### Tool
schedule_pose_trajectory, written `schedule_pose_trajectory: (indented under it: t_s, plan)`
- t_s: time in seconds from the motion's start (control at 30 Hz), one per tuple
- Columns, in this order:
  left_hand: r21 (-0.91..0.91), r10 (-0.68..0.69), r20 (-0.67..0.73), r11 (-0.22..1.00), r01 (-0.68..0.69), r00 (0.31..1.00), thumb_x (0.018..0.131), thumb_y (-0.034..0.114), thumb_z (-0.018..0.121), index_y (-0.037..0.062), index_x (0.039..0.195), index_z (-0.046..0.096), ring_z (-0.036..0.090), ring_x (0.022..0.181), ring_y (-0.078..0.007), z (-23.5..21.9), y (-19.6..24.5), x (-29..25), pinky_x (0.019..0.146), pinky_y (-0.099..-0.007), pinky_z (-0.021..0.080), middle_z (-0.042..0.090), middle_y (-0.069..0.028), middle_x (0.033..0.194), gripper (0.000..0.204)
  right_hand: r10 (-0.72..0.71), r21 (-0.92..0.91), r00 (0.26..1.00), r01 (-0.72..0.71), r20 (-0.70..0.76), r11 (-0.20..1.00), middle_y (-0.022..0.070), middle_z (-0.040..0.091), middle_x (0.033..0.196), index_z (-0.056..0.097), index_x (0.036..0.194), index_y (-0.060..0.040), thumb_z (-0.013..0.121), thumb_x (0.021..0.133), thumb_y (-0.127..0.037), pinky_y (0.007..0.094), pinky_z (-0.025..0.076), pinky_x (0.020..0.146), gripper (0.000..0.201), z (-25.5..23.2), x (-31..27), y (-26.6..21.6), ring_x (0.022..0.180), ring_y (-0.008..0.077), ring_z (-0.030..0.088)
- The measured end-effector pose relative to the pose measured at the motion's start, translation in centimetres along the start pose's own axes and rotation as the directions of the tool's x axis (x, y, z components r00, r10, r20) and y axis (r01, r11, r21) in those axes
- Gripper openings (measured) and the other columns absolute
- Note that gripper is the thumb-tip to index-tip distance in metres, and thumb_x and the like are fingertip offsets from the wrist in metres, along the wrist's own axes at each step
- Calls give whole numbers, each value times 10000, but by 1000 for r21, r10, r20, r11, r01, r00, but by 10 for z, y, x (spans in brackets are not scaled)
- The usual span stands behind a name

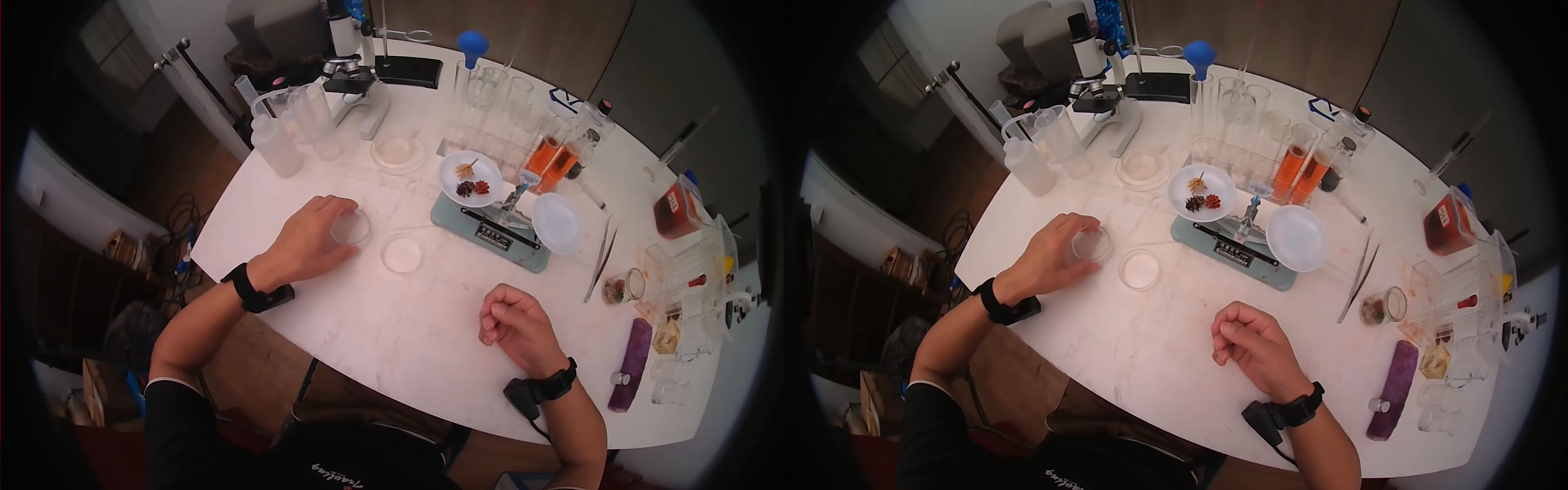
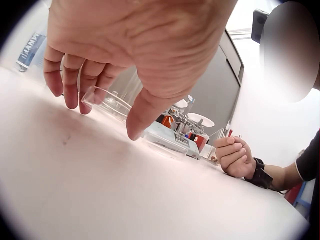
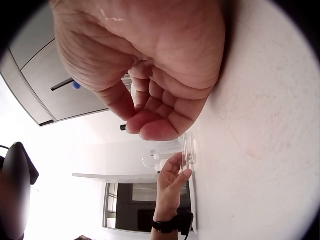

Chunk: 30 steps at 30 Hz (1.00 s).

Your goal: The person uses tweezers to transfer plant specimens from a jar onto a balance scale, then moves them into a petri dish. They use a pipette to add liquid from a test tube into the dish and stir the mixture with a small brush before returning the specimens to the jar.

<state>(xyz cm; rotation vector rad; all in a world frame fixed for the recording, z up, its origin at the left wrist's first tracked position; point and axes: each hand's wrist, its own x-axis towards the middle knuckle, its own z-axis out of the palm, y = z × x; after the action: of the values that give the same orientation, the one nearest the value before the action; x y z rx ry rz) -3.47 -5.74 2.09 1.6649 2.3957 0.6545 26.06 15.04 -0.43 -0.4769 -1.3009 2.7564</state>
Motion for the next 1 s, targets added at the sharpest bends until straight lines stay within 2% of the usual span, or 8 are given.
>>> schedule_pose_trajectory:
  t_s: [0.23,0.33,0.53,0.83,1.0]
  plan:
    - [5,0,49,1000,0,999,700,239,841,55,1147,543,488,1192,-326,-1,1,5,999,-386,427,496,-147,1307,568,-3,18,1000,3,1,1000,37,578,762,578,951,-7,533,968,-111,281,466,667,115,0,0,0,657,118,550]
    - [2,35,22,999,-35,999,676,248,856,73,1137,559,475,1190,-339,2,-2,5,998,-399,423,469,-146,1330,576,1,27,1000,-1,-2,1000,40,577,761,576,951,-3,531,968,-105,286,465,668,113,0,0,0,652,118,546]
    - [-22,2,88,1000,0,996,669,300,866,108,1160,551,411,1249,-363,0,-6,8,1048,-429,386,418,-168,1381,615,7,36,1000,-7,-13,999,47,575,760,573,948,-1,527,967,-99,293,465,667,110,1,0,0,649,121,544]
    - [-9,12,120,1000,-11,993,661,308,866,99,1209,535,396,1267,-366,-1,-8,9,1066,-424,367,421,-175,1381,674,9,52,1000,-8,-16,999,52,579,766,570,949,5,530,960,-93,297,462,665,106,0,0,-1,647,122,543]
    - [17,33,150,999,-36,988,698,321,834,73,1248,522,413,1264,-351,-9,-7,12,1060,-423,369,429,-168,1379,679,15,65,1000,-14,-17,998,52,583,769,572,954,6,531,960,-90,299,463,665,105,-2,1,0,650,123,546]
